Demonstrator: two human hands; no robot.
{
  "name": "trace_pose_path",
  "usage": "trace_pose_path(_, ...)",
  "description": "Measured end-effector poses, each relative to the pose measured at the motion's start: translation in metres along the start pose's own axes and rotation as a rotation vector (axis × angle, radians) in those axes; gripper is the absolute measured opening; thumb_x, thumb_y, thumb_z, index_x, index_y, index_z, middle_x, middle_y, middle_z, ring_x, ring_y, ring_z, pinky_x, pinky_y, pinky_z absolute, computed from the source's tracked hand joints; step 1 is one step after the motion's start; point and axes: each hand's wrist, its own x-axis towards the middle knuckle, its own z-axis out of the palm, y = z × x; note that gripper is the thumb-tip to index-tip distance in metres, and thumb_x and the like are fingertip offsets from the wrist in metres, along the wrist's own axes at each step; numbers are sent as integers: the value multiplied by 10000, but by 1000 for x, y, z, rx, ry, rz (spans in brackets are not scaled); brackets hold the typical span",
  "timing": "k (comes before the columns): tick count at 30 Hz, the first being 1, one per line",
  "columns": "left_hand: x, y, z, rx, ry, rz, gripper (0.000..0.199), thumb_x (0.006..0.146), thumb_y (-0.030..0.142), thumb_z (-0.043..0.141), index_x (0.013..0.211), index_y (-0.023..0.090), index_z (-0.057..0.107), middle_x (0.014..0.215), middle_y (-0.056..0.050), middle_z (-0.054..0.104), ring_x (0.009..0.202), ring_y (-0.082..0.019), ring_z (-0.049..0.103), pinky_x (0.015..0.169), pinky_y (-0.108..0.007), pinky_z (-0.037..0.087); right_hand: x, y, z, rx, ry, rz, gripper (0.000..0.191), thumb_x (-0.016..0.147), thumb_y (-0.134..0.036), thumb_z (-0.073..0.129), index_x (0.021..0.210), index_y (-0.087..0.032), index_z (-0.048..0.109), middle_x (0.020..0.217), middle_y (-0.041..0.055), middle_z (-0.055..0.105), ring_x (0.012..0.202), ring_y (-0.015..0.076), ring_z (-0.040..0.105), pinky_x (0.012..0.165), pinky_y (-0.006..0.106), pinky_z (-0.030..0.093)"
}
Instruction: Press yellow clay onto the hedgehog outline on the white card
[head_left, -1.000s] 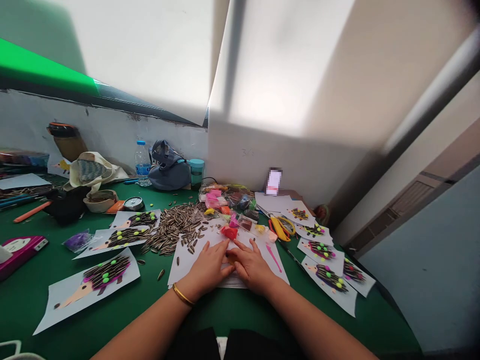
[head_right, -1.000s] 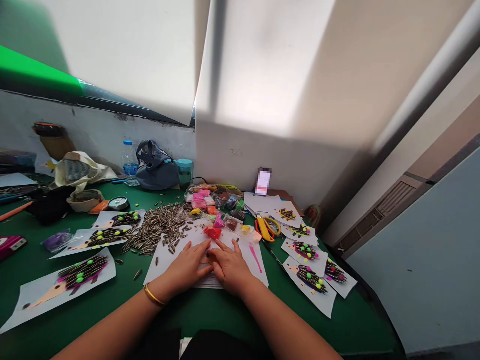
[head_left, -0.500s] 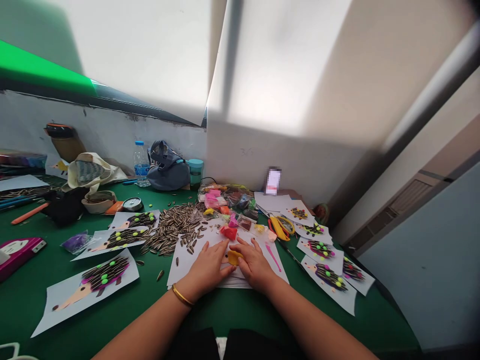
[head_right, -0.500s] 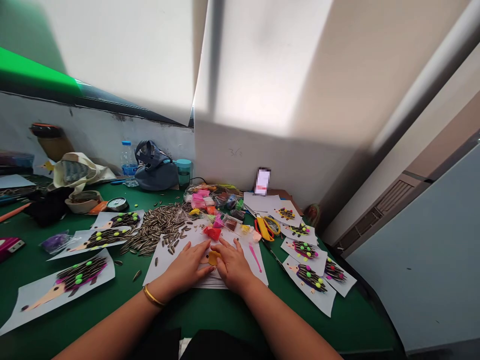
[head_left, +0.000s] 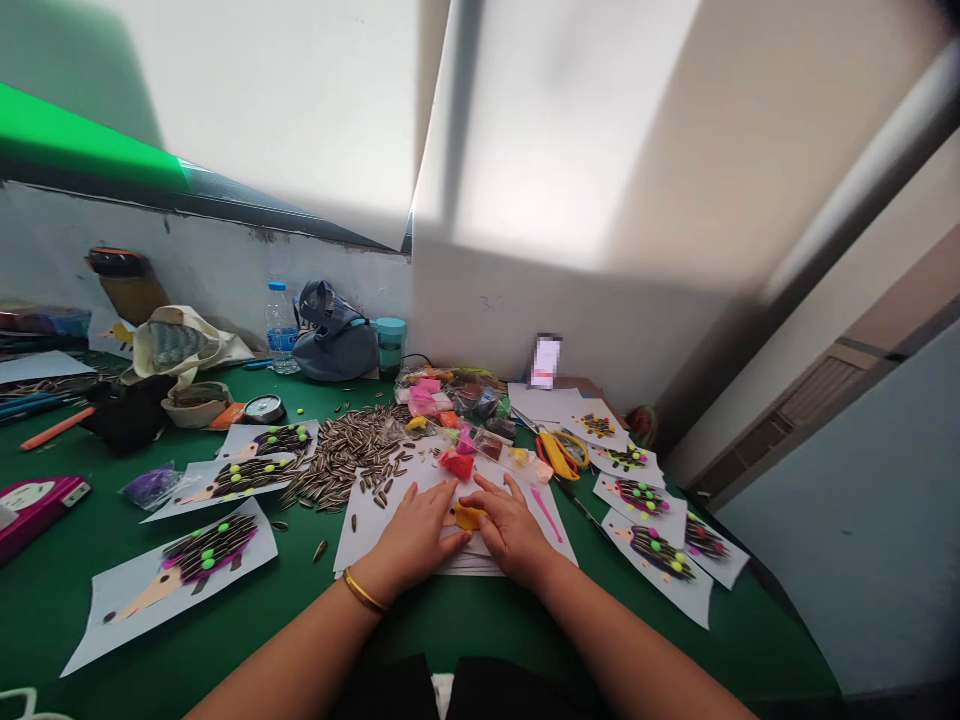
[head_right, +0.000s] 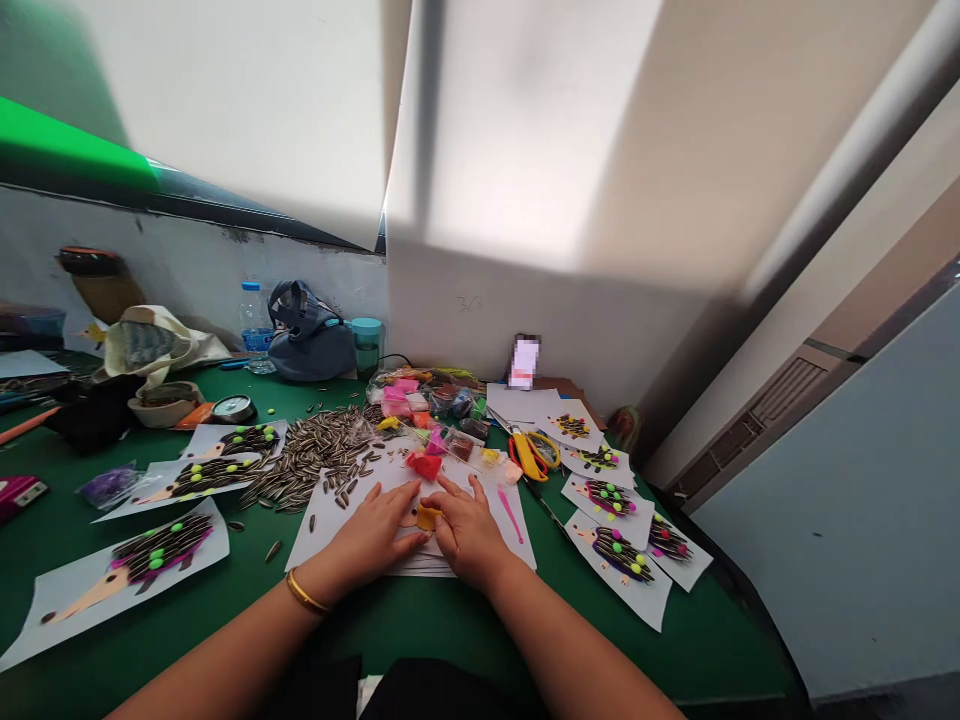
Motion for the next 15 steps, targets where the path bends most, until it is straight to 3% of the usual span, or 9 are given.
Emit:
trace_pose_path(8, 0, 2, -1, 8, -3, 1, 674, 860, 439, 564, 1446, 203, 328, 1491, -134, 428, 1364, -279, 410, 1161, -567, 166, -1, -3, -1, -20, -59, -35, 360, 852, -118, 433, 1145, -250, 597, 1216, 45, 669, 1372, 221, 399, 1158, 583, 14)
trace_pose_path(15, 0, 0, 0, 2, -5, 0, 683, 853, 447, 576, 1443, 209, 328, 1487, -136, 433, 1373, -284, 398, 1160, -565, 169, -4, -3, -1, -31, -19, -49, 397, 844, -128, 443, 1203, -251, 558, 1282, 42, 630, 1399, 205, 354, 1169, 560, 29)
